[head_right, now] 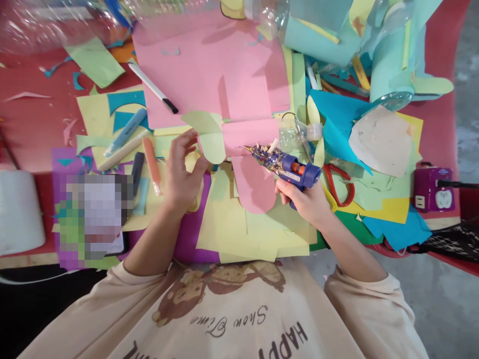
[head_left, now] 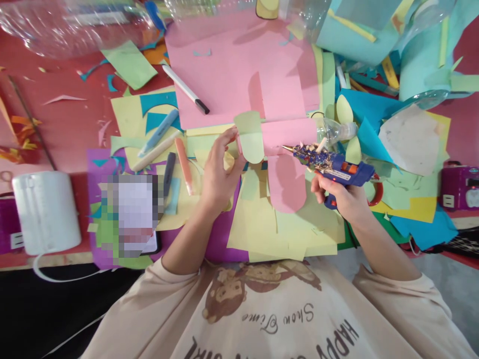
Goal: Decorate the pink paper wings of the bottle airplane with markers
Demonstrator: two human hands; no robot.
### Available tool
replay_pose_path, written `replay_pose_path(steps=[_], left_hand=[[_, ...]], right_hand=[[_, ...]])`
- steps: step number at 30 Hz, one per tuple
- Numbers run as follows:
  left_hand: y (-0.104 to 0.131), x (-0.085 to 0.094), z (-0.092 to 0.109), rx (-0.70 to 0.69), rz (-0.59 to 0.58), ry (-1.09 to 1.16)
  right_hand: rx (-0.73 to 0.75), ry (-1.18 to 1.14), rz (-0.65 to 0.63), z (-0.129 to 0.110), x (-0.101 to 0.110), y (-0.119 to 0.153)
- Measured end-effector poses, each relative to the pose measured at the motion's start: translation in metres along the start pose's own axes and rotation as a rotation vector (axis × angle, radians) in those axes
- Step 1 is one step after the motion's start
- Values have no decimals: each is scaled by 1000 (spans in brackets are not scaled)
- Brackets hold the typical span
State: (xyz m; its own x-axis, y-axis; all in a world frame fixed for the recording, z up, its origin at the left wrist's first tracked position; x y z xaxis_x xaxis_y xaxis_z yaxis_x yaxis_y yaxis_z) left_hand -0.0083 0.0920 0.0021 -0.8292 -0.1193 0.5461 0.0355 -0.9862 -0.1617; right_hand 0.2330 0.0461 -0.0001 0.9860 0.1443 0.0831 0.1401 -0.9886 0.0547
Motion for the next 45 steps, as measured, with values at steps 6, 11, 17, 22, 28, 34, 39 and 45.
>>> replay_pose_path(steps=[6, 11, 17, 22, 28, 34, 39, 45], left_hand=[[0, 0, -1, 23, -3, 25], [-1, -1, -2, 44, -20, 44], [-1, -1, -1, 29, -23, 20], [-1, 0, 0, 11, -17, 0], [-1, 0, 0, 11, -8, -18], [-1, 1, 1, 13, -5, -2], [-2, 1, 1, 25, -7, 14], [-2, -1, -1, 38, -23, 23]], right_hand=[[9, -19, 48, 3, 13, 4], [8, -27, 115, 4, 25, 8], [-3, -40, 194, 0, 33, 11], [-16, -49, 247, -2, 38, 14], [-33, -37, 284, 0, 43, 18], [-33, -29, 268, -2, 41, 18], [-49, -12, 177, 6, 31, 16], [-39, -12, 69, 8, 13, 9]])
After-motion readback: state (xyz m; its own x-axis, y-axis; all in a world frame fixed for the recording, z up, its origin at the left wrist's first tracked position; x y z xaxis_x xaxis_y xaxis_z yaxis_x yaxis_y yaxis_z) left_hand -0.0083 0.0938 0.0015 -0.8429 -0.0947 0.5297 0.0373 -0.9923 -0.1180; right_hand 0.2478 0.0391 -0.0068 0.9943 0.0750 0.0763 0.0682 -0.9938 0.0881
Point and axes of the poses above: each hand's wrist, its own y-axis away from the middle knuckle, its own x-axis out of the back of the hand, z = x × y, the point moved 9 cm from there along -y, towards the middle knuckle, and after that the axes turned 13 degrees about x, right-handed, at the moved point
